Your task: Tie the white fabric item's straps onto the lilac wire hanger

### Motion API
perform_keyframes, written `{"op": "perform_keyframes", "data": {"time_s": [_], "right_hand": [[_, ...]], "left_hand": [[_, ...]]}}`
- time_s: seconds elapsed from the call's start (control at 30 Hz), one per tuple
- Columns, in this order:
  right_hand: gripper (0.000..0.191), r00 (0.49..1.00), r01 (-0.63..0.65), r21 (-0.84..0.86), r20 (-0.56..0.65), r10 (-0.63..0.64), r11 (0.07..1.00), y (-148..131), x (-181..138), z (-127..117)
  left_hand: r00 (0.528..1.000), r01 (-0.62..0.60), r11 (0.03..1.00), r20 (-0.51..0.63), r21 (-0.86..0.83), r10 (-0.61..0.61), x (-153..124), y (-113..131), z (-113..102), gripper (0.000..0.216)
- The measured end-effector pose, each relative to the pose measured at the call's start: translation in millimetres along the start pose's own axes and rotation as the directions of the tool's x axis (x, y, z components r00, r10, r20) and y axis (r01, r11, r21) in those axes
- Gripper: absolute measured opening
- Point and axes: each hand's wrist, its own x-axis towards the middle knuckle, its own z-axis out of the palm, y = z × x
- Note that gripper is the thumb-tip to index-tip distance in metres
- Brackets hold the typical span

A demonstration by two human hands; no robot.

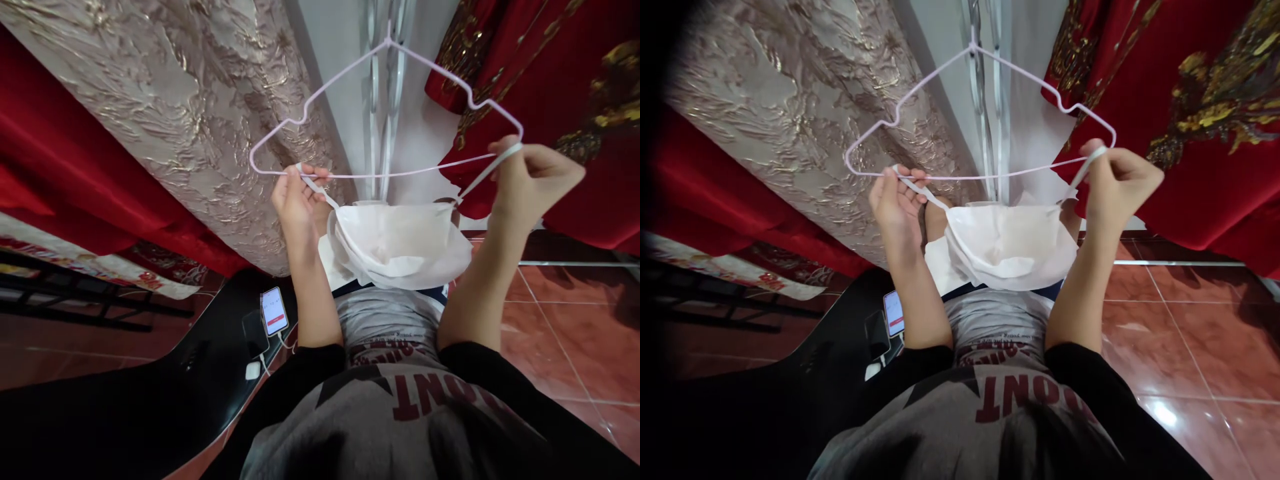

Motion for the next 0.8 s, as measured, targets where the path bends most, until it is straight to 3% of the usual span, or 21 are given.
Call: {"op": "perform_keyframes", "data": {"time_s": [0.07, 0.13, 0.2, 0.27, 0.33, 0.4, 0.47, 0.53, 0.6, 0.67, 0.8], "right_hand": [[0.032, 0.988, -0.03, 0.01, 0.155, 0.028, 0.999, -21, -13, 12], [0.026, 0.935, -0.088, 0.002, 0.346, 0.082, 0.996, -33, -22, 25], [0.025, 0.888, -0.13, -0.021, 0.443, 0.126, 0.991, -35, -28, 34], [0.032, 0.892, -0.138, -0.033, 0.431, 0.138, 0.99, -32, -29, 38], [0.039, 0.919, -0.125, -0.035, 0.372, 0.129, 0.992, -28, -27, 36], [0.042, 0.935, -0.114, -0.039, 0.333, 0.121, 0.993, -25, -24, 32], [0.044, 0.936, -0.112, -0.041, 0.332, 0.12, 0.993, -24, -21, 29], [0.045, 0.926, -0.12, -0.024, 0.357, 0.121, 0.992, -23, -20, 28], [0.045, 0.92, -0.131, 0.002, 0.373, 0.12, 0.991, -23, -20, 28], [0.045, 0.92, -0.137, 0.025, 0.373, 0.118, 0.99, -23, -21, 30], [0.05, 0.928, -0.133, 0.059, 0.358, 0.103, 0.989, -21, -21, 31]], "left_hand": [[1.0, 0.008, 0.999, -0.019, 0.035, -0.007, -3, 0, 2, 0.052], [1.0, 0.009, 0.998, -0.021, 0.061, -0.008, -4, 1, 3, 0.054], [1.0, 0.014, 0.998, 0.004, 0.055, -0.014, -3, 1, 0, 0.055], [0.999, 0.021, 1.0, 0.032, 0.02, -0.022, 2, 0, -7, 0.051], [0.999, -0.031, 0.999, -0.032, -0.007, 0.031, 9, -3, -17, 0.045], [0.974, -0.151, 0.988, -0.164, 0.036, 0.155, 17, -7, -31, 0.035], [0.92, -0.298, 0.939, -0.21, 0.171, 0.33, 24, -9, -45, 0.033], [0.864, -0.446, 0.848, -0.11, 0.287, 0.492, 28, -7, -54, 0.03], [0.819, -0.545, 0.782, -0.009, 0.301, 0.574, 30, -2, -59, 0.019], [0.828, -0.55, 0.799, 0.035, 0.243, 0.56, 29, 5, -62, 0.011], [0.9, -0.436, 0.874, 0.102, 0.214, 0.424, 29, 10, -74, 0.029]]}}
